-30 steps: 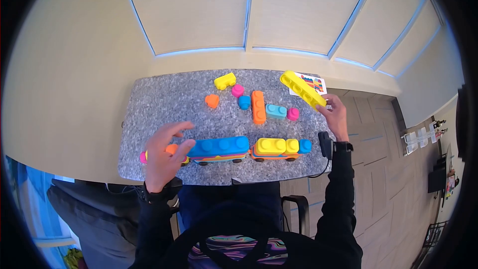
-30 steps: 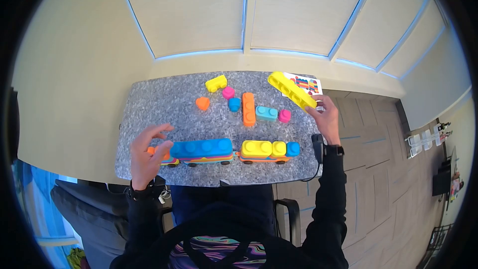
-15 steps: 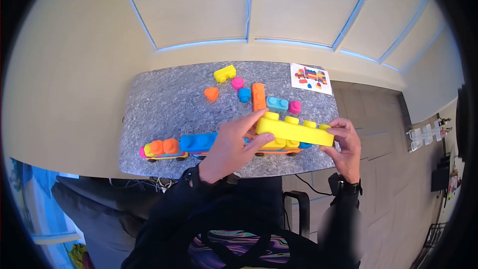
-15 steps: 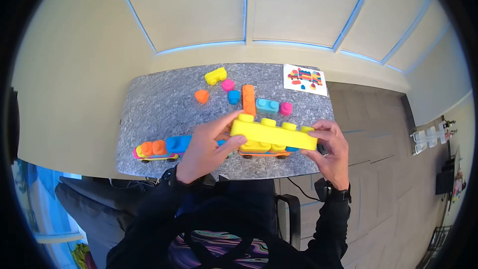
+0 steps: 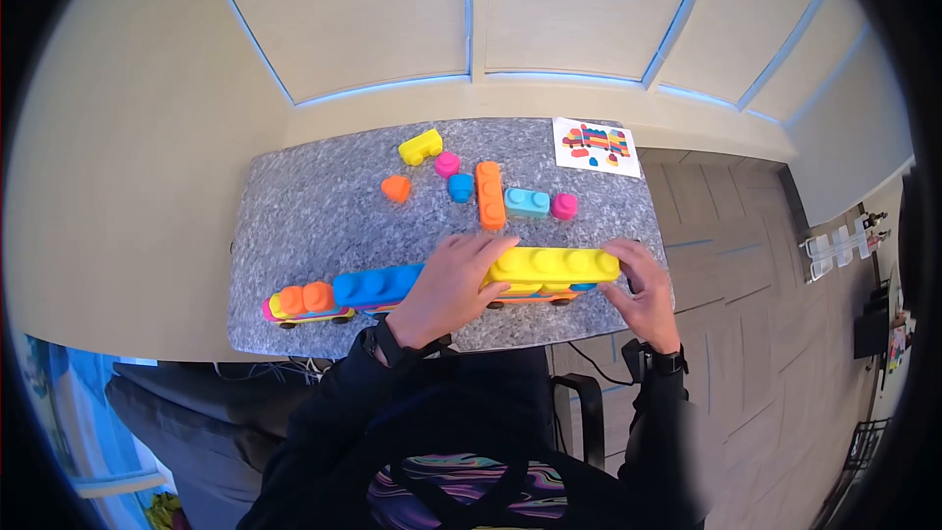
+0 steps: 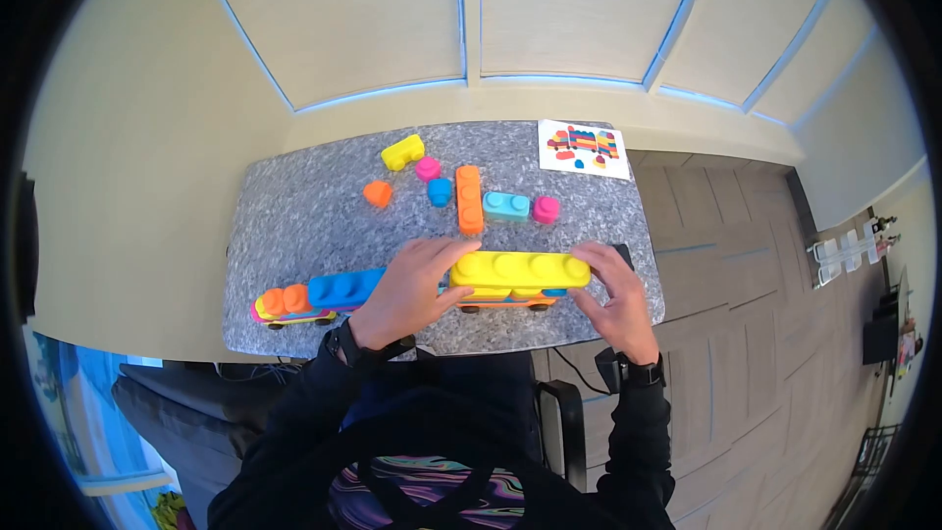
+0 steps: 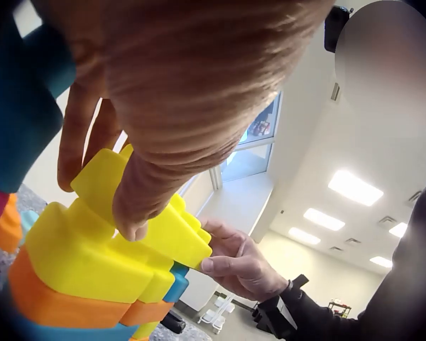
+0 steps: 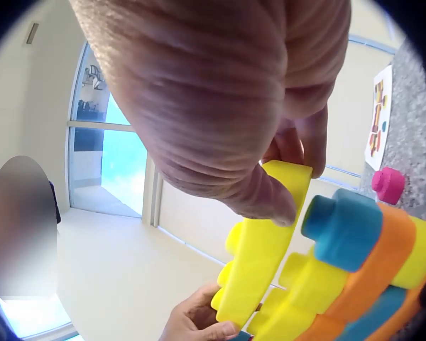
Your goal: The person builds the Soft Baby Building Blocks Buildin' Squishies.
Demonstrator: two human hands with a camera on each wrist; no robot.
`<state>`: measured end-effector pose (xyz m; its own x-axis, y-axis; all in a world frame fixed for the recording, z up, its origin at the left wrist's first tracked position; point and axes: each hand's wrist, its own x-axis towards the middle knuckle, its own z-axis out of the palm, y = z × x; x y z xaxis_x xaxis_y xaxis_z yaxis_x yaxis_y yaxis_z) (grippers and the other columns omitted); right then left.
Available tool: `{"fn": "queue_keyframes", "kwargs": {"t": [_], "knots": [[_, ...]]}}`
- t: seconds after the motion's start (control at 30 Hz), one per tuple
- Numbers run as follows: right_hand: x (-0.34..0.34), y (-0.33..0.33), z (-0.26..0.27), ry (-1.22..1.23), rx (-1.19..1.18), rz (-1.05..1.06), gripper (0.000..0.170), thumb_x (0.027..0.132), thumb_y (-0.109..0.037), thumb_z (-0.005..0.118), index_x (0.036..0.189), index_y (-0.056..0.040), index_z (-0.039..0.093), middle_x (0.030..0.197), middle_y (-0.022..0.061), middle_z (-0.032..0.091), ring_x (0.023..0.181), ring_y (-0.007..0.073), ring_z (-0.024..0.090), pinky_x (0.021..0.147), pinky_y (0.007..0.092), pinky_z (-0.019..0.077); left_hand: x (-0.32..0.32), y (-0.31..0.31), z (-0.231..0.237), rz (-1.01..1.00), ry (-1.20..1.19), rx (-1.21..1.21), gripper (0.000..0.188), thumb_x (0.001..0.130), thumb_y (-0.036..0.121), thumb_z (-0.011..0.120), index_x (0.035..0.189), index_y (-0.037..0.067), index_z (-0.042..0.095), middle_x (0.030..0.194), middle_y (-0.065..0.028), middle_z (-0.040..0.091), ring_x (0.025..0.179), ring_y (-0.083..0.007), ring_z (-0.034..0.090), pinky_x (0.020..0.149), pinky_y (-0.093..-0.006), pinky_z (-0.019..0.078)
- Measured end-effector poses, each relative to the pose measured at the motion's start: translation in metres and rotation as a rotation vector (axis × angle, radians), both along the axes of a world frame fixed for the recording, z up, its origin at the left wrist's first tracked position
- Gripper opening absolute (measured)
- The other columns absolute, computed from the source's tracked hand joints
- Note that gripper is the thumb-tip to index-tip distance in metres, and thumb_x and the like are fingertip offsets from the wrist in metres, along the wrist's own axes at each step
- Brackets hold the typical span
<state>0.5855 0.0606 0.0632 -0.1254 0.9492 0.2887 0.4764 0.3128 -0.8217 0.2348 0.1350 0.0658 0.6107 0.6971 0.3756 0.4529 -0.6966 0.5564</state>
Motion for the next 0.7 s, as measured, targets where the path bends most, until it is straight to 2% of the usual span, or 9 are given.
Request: {"fn": "queue_keyframes", "kwargs": {"t": [0.07,0.1,0.17,0.33,0.5,0.7], "knots": [[0.001,0.0,-0.004,-0.091,-0.028,0.023,0.059,0.093,0.015,0.081,0.149,-0.0003,0.07,0.155,0.0163,0.064,0.147,0.0308,0.065,0.127,0.0435,0.0534,-0.001,0.0,-0.001,-0.026,0.06,-0.024,0.065,0.096,0.022,0.09,0.154,0.005,0.066,0.144,-0.0168,0.074,0.134,-0.0384,0.068,0.116,-0.0511,0.0507],[0.0,0.001,-0.005,-0.09,-0.03,0.019,0.059,0.093,0.015,0.081,0.149,-0.0003,0.07,0.155,0.0163,0.064,0.147,0.0308,0.065,0.127,0.0435,0.0534,-0.001,0.0,-0.001,-0.024,0.066,-0.024,0.063,0.097,0.022,0.089,0.153,0.005,0.067,0.144,-0.0167,0.074,0.133,-0.0386,0.069,0.114,-0.0511,0.0524],[-0.002,0.002,-0.008,-0.036,-0.004,0.009,0.058,0.091,0.01,0.084,0.146,-0.0013,0.072,0.153,0.0175,0.07,0.14,0.0324,0.071,0.117,0.0387,0.0585,-0.001,-0.002,0.001,-0.025,0.073,-0.025,0.062,0.097,0.022,0.088,0.153,0.005,0.068,0.145,-0.0166,0.074,0.131,-0.0387,0.07,0.113,-0.051,0.054],[-0.001,0.003,-0.012,-0.003,-0.032,0.023,0.06,0.09,0.008,0.084,0.148,-0.002,0.071,0.153,0.0182,0.072,0.14,0.0345,0.072,0.117,0.0397,0.0582,-0.004,-0.003,0.01,0.0,0.099,-0.134,0.058,0.099,0.024,0.088,0.151,0.005,0.07,0.143,-0.0173,0.076,0.121,-0.0424,0.075,0.101,-0.0489,0.0618],[0.0,0.003,-0.012,-0.067,0.017,0.041,0.06,0.091,0.005,0.087,0.149,-0.003,0.071,0.151,0.0195,0.073,0.139,0.0377,0.072,0.118,0.0426,0.0568,-0.007,0.002,0.013,-0.011,0.081,-0.208,0.056,0.102,0.027,0.087,0.15,0.004,0.071,0.141,-0.0176,0.077,0.119,-0.0422,0.076,0.1,-0.0488,0.062],[0.002,0.003,-0.008,-0.084,0.017,0.053,0.049,0.1,-0.005,0.085,0.146,-0.0026,0.072,0.149,0.0205,0.075,0.139,0.0406,0.072,0.119,0.0454,0.0553,-0.009,0.011,0.011,-0.056,0.064,-0.174,0.053,0.102,0.027,0.087,0.147,0.004,0.072,0.136,-0.0172,0.078,0.114,-0.0417,0.076,0.096,-0.0471,0.0616]]}}
